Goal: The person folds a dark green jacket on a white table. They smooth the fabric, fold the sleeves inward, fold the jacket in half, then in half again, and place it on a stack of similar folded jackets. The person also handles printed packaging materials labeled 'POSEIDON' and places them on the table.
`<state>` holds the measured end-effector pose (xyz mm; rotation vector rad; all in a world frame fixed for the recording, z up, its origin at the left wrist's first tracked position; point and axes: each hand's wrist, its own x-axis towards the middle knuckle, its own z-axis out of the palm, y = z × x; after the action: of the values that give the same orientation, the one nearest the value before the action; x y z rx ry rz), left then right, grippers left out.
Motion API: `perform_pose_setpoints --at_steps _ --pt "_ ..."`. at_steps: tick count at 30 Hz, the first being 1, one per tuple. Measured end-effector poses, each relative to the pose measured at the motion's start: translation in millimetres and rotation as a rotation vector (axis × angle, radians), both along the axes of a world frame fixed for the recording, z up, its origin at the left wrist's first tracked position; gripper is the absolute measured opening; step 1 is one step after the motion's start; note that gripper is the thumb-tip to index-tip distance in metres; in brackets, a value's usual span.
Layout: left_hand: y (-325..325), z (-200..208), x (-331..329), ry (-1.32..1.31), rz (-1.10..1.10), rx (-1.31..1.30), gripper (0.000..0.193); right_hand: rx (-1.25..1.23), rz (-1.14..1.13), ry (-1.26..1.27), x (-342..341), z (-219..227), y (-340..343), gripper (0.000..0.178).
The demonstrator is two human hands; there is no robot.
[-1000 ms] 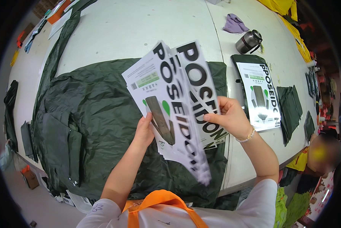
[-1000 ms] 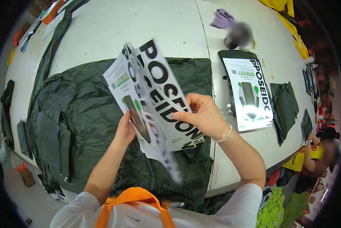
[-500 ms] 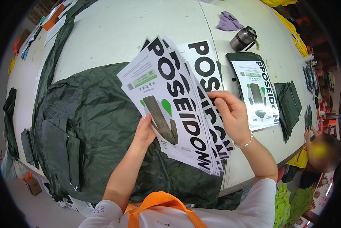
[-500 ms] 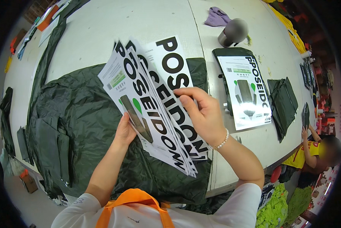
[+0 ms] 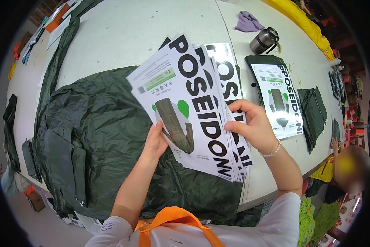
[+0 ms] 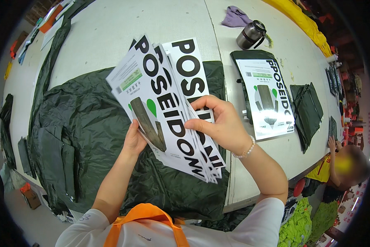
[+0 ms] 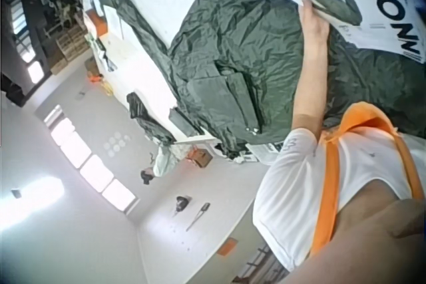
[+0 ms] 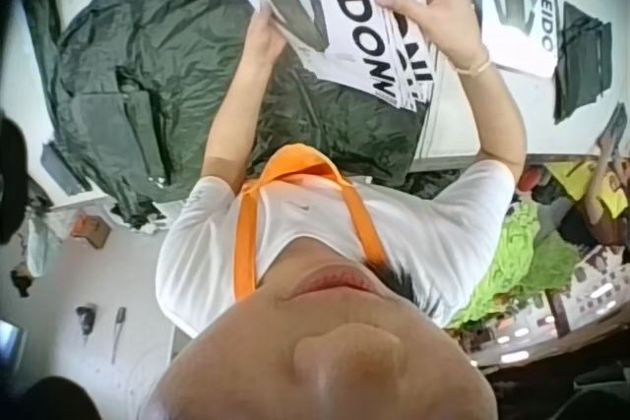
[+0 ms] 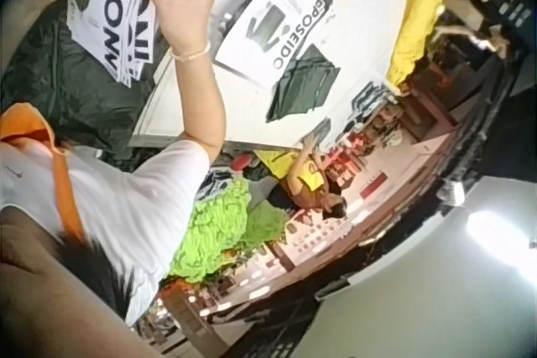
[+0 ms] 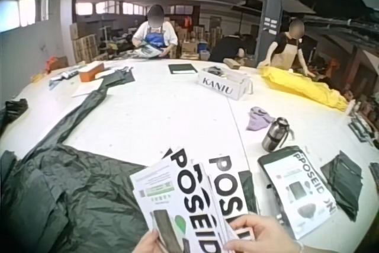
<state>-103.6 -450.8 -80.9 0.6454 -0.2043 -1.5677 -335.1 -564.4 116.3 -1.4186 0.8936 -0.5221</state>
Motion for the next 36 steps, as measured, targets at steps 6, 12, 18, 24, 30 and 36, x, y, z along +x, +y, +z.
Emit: perform_pose_setpoints --at_steps 6,12,18,24,30,36 --pt "1 6 -10 0.176 -0.063 0.018 0.055 0.296 0.01 -0.257 -2 -12 1 0.022" --pt "-13 16 -25 0.137 -0.086 0.196 0.05 -0.514 0.031 0.233 -5 22 4 0.012" --pt "2 -17 -36 -0.007 -0.172 0.213 0.047 -0.987 -0.12 0.419 -22 88 6 0.017" --pt "-24 1 -56 0.196 -0.14 0.077 0.041 -0.897 -0.315 0.618 -70 109 -17 0.007" --pt "-2 5 7 0.141 -0.02 0.173 0.047 -0.344 -0.433 0.451 -207 61 -116 0.071" --pt "34 43 79 0.096 0.284 0.264 0.052 -0.428 -0.329 1.15 -327 -101 -196 0.054"
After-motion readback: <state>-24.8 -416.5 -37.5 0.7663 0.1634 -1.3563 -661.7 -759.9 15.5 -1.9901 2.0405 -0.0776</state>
